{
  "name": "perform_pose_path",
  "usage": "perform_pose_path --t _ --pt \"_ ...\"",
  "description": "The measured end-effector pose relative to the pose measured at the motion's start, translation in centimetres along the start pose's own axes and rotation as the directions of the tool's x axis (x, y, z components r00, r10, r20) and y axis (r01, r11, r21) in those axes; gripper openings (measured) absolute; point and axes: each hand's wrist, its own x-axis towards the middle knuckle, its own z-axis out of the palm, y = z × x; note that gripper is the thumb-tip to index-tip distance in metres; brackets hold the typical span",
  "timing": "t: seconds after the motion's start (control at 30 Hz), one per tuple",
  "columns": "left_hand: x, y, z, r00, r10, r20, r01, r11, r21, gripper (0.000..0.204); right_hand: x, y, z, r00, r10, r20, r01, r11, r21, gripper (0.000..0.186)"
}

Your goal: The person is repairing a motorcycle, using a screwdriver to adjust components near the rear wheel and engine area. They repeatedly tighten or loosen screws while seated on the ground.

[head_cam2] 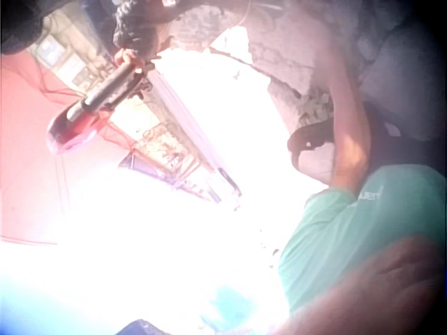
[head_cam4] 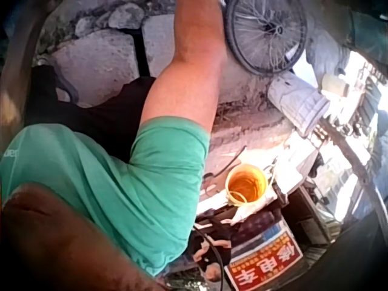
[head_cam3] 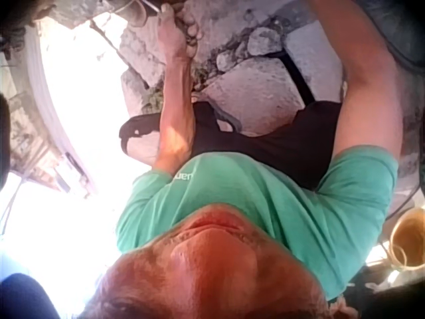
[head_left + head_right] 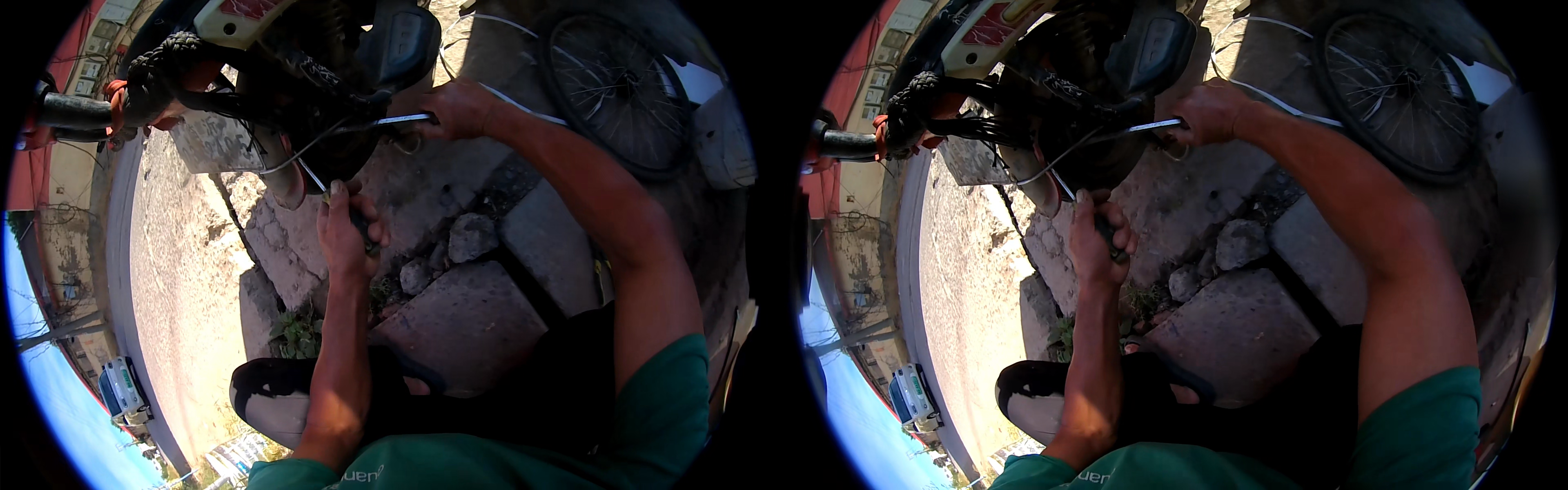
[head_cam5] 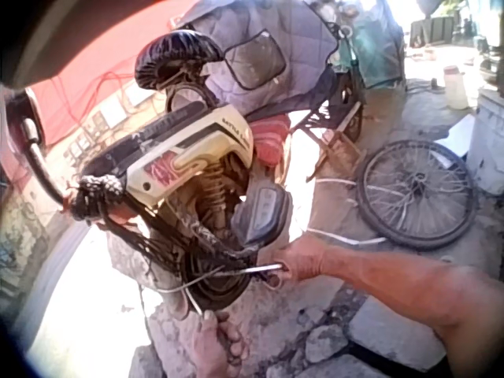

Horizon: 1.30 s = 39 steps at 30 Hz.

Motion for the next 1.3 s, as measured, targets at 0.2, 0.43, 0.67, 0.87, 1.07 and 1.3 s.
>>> perform_pose_path --t 0.2,0.43,0.67,0.87,1.07,1.3 --pt "-0.4 0.7 0.4 1.0 0.004 -0.03 -0.004 1.0 0.018 0.035 1.4 0.3 1.0 0.986 0.114 0.121 -0.12 0.992 0.045 0.038" --pt "-0.3 1.0 0.3 1.0 -0.017 -0.021 0.018 0.998 0.06 0.036 5.1 2.3 8.0 0.95 0.286 0.126 -0.306 0.933 0.188 0.041" --pt "-0.6 2.1 -0.8 0.997 -0.069 -0.045 0.071 0.995 0.067 0.036 8.3 -0.4 10.6 0.867 0.489 0.097 -0.497 0.862 0.097 0.038" --pt "-1.9 -0.3 -1.0 0.977 -0.207 -0.043 0.212 0.962 0.175 0.035 8.5 4.4 15.3 0.893 0.449 0.028 -0.449 0.892 0.054 0.045" --pt "-1.8 -2.5 -4.3 0.941 -0.303 -0.153 0.326 0.932 0.158 0.038 9.4 3.1 13.1 0.929 0.301 0.217 -0.333 0.933 0.133 0.042" --pt "-0.3 -0.7 -7.3 0.884 -0.465 -0.044 0.464 0.886 -0.022 0.037 7.7 4.0 9.9 0.992 -0.016 0.127 -0.073 0.744 0.665 0.031"
